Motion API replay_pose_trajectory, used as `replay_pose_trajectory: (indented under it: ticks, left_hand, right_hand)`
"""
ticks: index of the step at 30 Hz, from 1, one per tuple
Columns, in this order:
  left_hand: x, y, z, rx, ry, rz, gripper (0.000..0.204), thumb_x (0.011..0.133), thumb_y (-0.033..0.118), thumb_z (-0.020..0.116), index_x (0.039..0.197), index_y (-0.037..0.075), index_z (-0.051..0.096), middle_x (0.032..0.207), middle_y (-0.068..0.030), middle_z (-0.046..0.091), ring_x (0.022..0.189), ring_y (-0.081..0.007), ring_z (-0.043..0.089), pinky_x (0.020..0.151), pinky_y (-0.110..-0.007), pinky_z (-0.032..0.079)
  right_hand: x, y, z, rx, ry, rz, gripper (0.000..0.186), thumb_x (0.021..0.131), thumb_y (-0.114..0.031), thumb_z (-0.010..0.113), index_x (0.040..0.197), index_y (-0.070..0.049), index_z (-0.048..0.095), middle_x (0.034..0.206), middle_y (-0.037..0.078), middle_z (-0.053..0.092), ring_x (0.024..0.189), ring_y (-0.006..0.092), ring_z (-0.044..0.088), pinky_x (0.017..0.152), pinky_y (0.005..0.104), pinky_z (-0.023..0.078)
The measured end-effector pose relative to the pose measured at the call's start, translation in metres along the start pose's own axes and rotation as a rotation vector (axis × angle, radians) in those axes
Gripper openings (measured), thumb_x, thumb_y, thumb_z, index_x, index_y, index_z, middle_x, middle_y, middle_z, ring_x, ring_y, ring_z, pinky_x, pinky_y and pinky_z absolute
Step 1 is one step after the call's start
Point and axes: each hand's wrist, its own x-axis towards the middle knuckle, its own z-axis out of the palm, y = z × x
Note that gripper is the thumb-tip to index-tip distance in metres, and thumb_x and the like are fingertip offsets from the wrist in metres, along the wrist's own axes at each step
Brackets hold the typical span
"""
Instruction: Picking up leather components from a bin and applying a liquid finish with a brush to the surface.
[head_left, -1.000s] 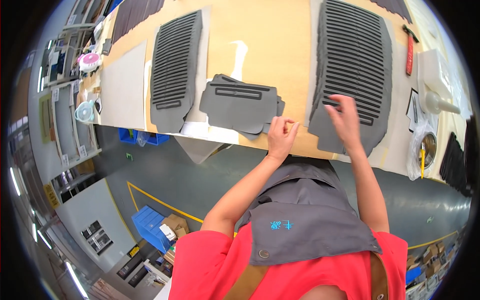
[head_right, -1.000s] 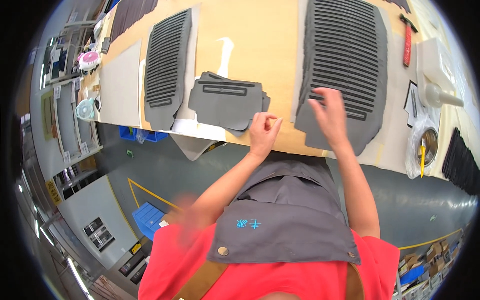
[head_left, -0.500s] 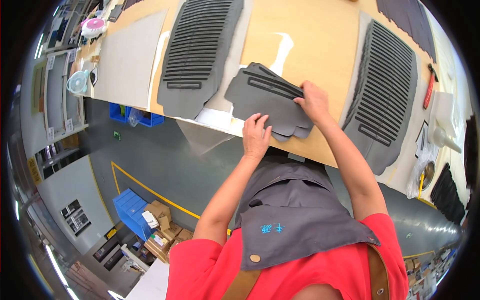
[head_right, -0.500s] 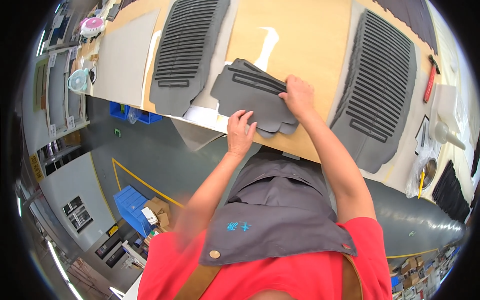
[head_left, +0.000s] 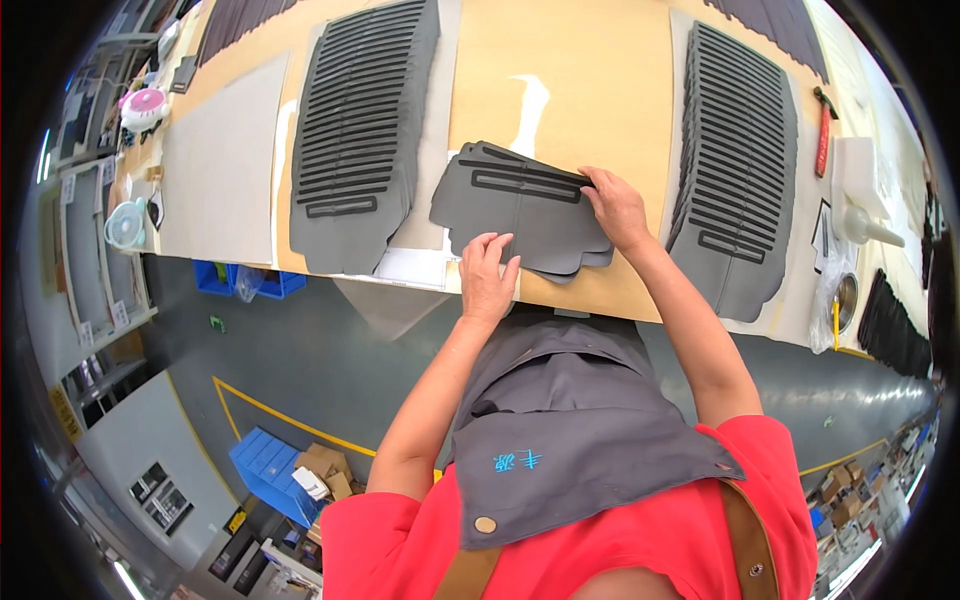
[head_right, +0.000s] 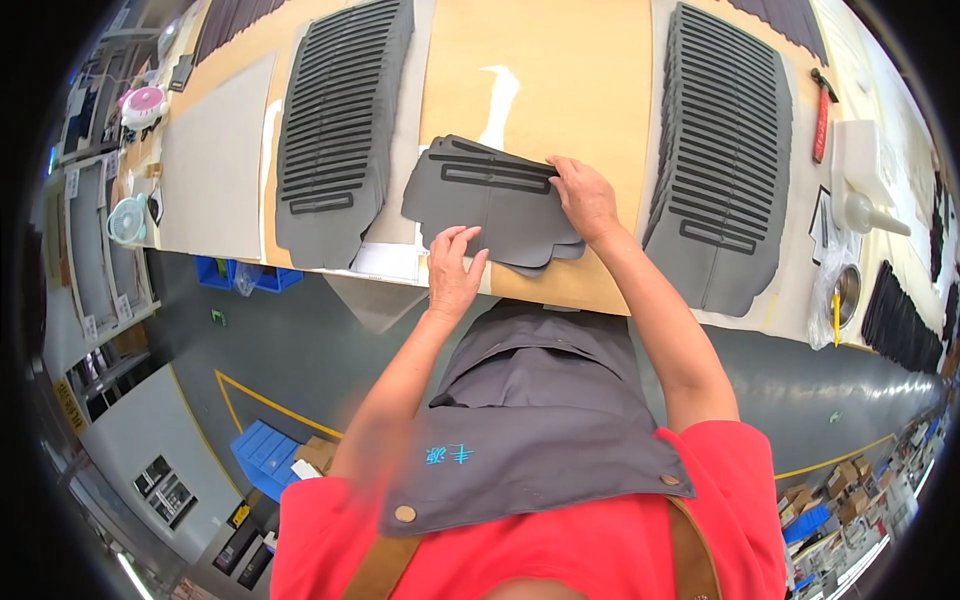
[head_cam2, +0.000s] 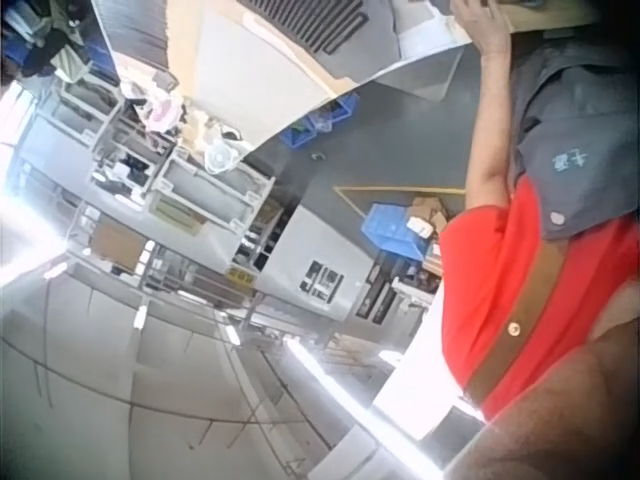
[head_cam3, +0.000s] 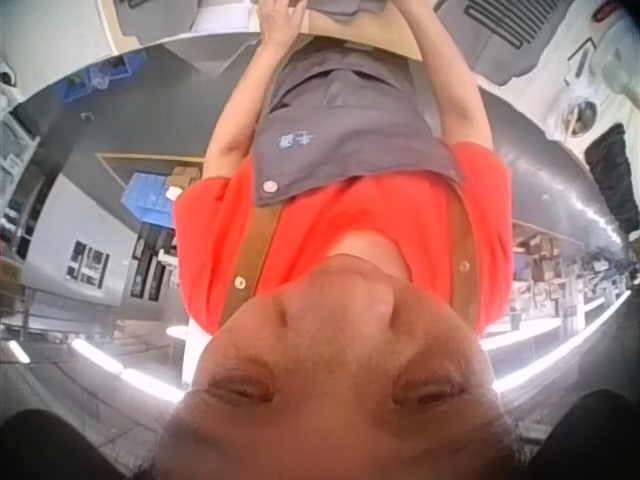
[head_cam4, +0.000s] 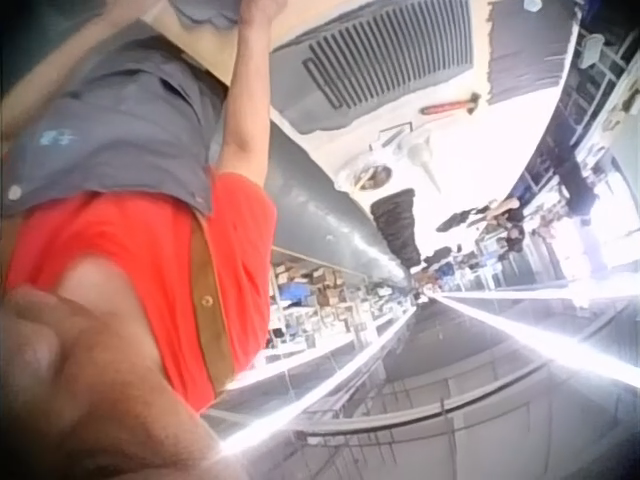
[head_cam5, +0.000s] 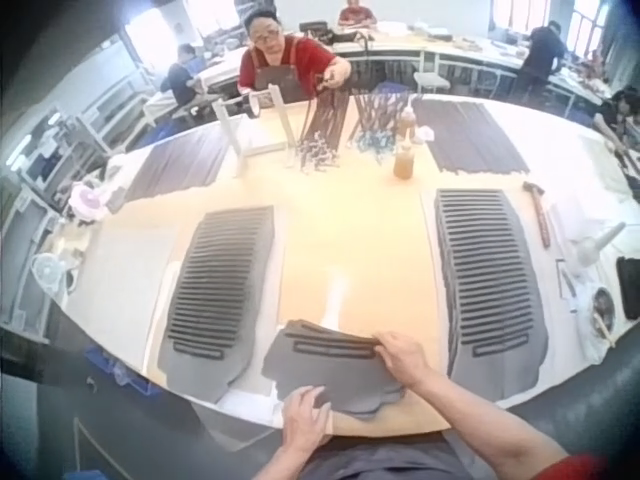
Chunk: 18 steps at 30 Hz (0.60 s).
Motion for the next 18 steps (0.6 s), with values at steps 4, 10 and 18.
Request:
replay_pose_trajectory:
  ticks: [4,10,18]
  left_hand:
    - [0.002,-0.003,0.003,0.037,-0.029,0.025,0.041,0.079,0.014,0.072,0.118,0.011,0.06,0.119,-0.0117,0.052,0.11,-0.0318,0.05,0.093,-0.042,0.041]
    - [0.015,0.0,-0.007,-0.025,0.015,0.033,0.044,0.077,0.013,0.073,0.119,0.012,0.06,0.123,-0.0137,0.05,0.115,-0.0322,0.048,0.098,-0.043,0.039]
    - [0.072,0.015,-0.062,0.408,0.047,0.354,0.015,0.077,0.009,0.071,0.087,0.02,0.07,0.086,0.0088,0.067,0.101,-0.0153,0.061,0.109,-0.055,0.023]
  right_hand:
    - [-0.004,0.015,-0.002,-0.011,-0.031,0.043,0.014,0.084,-0.01,0.064,0.098,-0.009,0.062,0.088,0.009,0.064,0.088,0.0274,0.061,0.076,0.0393,0.049]
    - [-0.008,0.005,-0.014,-0.212,0.148,-0.235,0.013,0.08,-0.007,0.064,0.091,-0.012,0.06,0.095,0.002,0.062,0.082,0.0227,0.058,0.076,0.0348,0.044]
    - [-0.056,-0.032,-0.032,0.327,0.057,-0.233,0.016,0.082,-0.002,0.063,0.098,-0.006,0.06,0.1,0.005,0.064,0.086,0.0211,0.063,0.073,0.0308,0.049]
